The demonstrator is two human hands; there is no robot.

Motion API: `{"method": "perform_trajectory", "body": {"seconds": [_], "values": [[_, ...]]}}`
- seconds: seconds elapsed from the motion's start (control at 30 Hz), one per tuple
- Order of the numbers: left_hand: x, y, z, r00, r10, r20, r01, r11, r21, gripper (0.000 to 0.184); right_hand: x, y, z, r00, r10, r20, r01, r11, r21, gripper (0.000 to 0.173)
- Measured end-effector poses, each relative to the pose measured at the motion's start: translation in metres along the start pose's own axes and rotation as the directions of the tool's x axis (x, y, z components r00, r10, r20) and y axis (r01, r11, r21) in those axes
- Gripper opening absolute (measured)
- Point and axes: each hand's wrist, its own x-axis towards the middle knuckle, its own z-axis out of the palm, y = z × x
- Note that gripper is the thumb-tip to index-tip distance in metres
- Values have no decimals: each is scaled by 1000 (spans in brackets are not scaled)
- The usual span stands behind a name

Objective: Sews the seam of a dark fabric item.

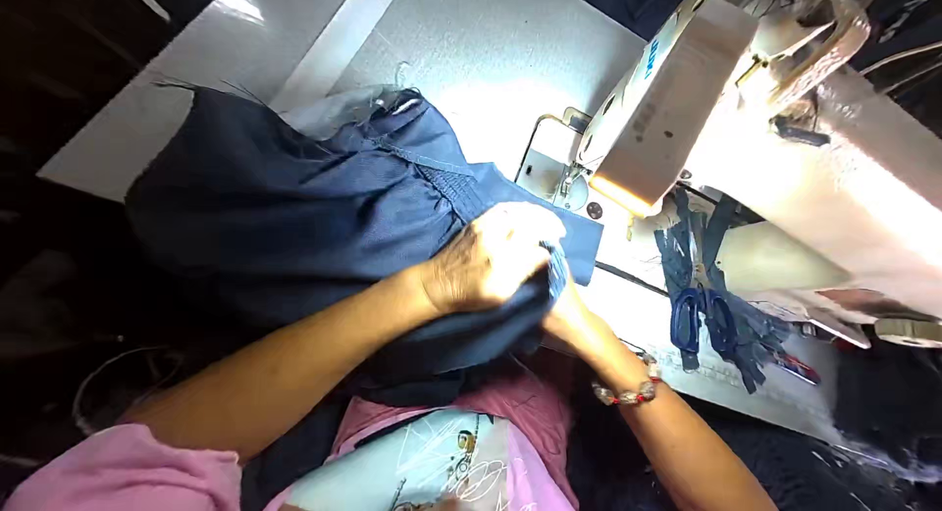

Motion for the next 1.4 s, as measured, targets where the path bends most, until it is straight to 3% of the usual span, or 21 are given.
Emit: {"method": "perform_trajectory", "body": {"seconds": [0.03, 0.1, 0.17, 0.27, 0.43, 0.7, 0.77, 0.83, 0.9, 0.97, 1.07, 1.17, 1.27, 1.4], "values": [[0, -7, 6, 991, -126, 40, 125, 992, 36, 34, 2, 15, -6, 996, -57, -73, 53, 997, -53, 25], [0, -16, 15, 947, -278, 164, 262, 959, 112, 41, -3, 45, -26, 991, -111, -77, 84, 953, -291, 31], [2, -17, 20, 921, -305, 240, 266, 947, 182, 41, -10, 57, -42, 999, -32, -39, 8, 868, -497, 37], [10, -21, 22, 913, -310, 264, 246, 937, 248, 40, -5, 58, -46, 996, 31, -78, -71, 797, -600, 39], [38, -45, 15, 867, -370, 335, 283, 917, 281, 42, 20, 55, -51, 990, 81, -116, -135, 790, -598, 41], [41, -55, 7, 863, -350, 364, 238, 917, 319, 51, 22, 57, -55, 988, 38, -153, -116, 831, -545, 38], [43, -56, 5, 846, -366, 389, 262, 919, 295, 49, 19, 58, -48, 966, -167, -199, 6, 782, -624, 36], [46, -58, 0, 842, -363, 399, 302, 930, 209, 46, 17, 52, -43, 916, -381, -127, 191, 691, -697, 34], [48, -61, -6, 905, -280, 320, 260, 960, 104, 39, 12, 40, -35, 899, -438, -6, 305, 636, -709, 39], [54, -63, -13, 948, -185, 261, 190, 982, 8, 31, 7, 33, -26, 878, -478, 11, 347, 621, -702, 33], [63, -62, -28, 954, -109, 279, 104, 994, 34, 37, -3, 27, -23, 863, -505, -34, 377, 687, -621, 19], [67, -56, -39, 924, -103, 368, 76, 993, 89, 45, -18, 24, -29, 908, -414, -71, 342, 827, -445, 20], [65, -49, -32, 893, -163, 419, 108, 983, 151, 48, -34, 28, -19, 943, -322, -85, 276, 898, -343, 18], [66, -44, -15, 867, -270, 418, 182, 954, 238, 43, -50, 31, 0, 952, -288, -108, 239, 914, -328, 18]]}}
